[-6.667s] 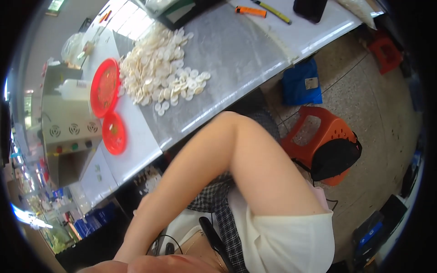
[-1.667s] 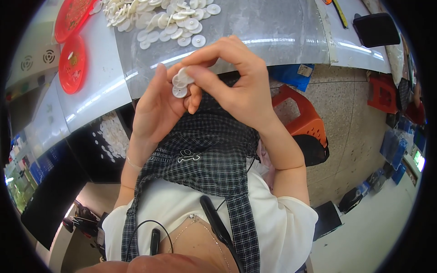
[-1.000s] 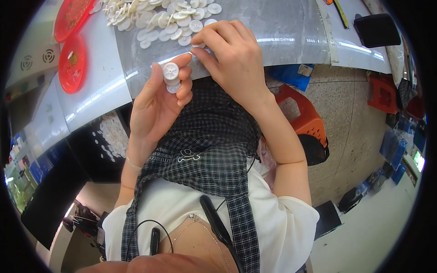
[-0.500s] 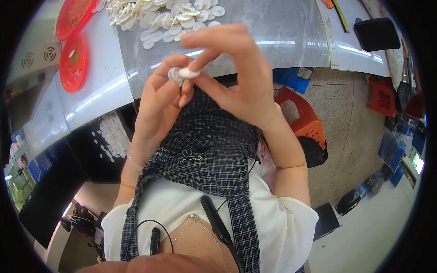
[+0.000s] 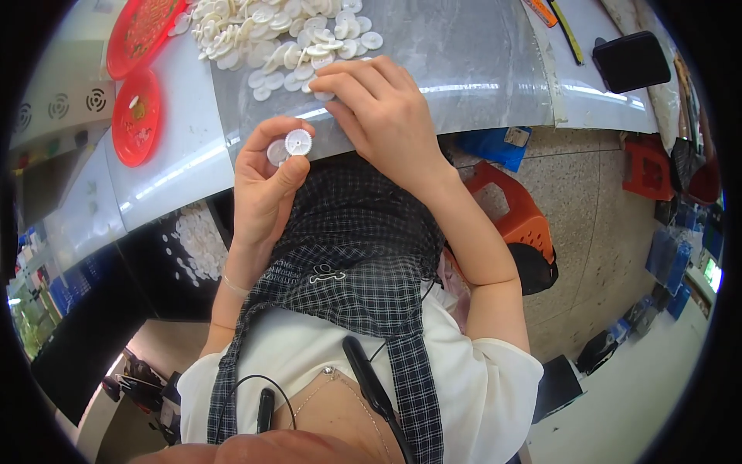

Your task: Inspecting and sorting small white plastic toy components at a factory workbench.

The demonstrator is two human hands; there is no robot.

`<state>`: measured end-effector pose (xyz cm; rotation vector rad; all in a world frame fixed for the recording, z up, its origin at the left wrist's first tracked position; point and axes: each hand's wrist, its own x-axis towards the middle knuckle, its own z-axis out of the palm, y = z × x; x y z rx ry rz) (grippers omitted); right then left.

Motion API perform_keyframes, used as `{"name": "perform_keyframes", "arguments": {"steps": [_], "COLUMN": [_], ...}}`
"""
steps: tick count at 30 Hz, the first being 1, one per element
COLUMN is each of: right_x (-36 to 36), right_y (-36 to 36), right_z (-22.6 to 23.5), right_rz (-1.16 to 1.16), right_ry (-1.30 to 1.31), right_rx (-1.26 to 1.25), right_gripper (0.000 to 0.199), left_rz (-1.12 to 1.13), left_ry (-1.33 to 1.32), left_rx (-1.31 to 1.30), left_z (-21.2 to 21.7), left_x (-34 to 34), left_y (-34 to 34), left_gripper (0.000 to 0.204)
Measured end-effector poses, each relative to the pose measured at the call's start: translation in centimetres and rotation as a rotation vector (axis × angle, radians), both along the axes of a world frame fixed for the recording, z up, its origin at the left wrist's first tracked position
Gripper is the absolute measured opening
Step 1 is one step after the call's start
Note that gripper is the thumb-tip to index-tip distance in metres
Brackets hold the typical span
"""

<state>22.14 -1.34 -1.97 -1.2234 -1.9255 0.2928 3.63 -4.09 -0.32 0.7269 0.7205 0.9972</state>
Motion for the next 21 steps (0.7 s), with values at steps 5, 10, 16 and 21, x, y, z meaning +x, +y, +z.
{"name": "perform_keyframes", "arguments": {"steps": [5, 10, 16, 21], "right_x": [0.1, 0.2, 0.5, 0.6], "right_y": [-0.2, -0.8, -0.6, -0.1], "right_z": [0.3, 0.6, 0.3, 1.0], "right_rz": [-0.022, -0.102, -0.074, -0.054], "right_ry": [-0.028, 0.061, 0.054, -0.015], "right_rx": [0.024, -0.165, -0.135, -0.099], "right_gripper": [0.028, 0.027, 0.023, 0.023], "left_rz": [0.015, 0.054, -0.002, 0.039], "left_ry": [0.011, 0.063, -0.292, -0.412], "left_rx": [0.011, 0.042, -0.179, -0.219], "left_z": [-0.1, -0.2, -0.3, 0.1], "left_x": [-0.4, -0.5, -0.8, -0.1], "left_y": [-0.1, 0.0, 0.6, 0.6], "left_gripper": [0.039, 0.041, 0.032, 0.019]}}
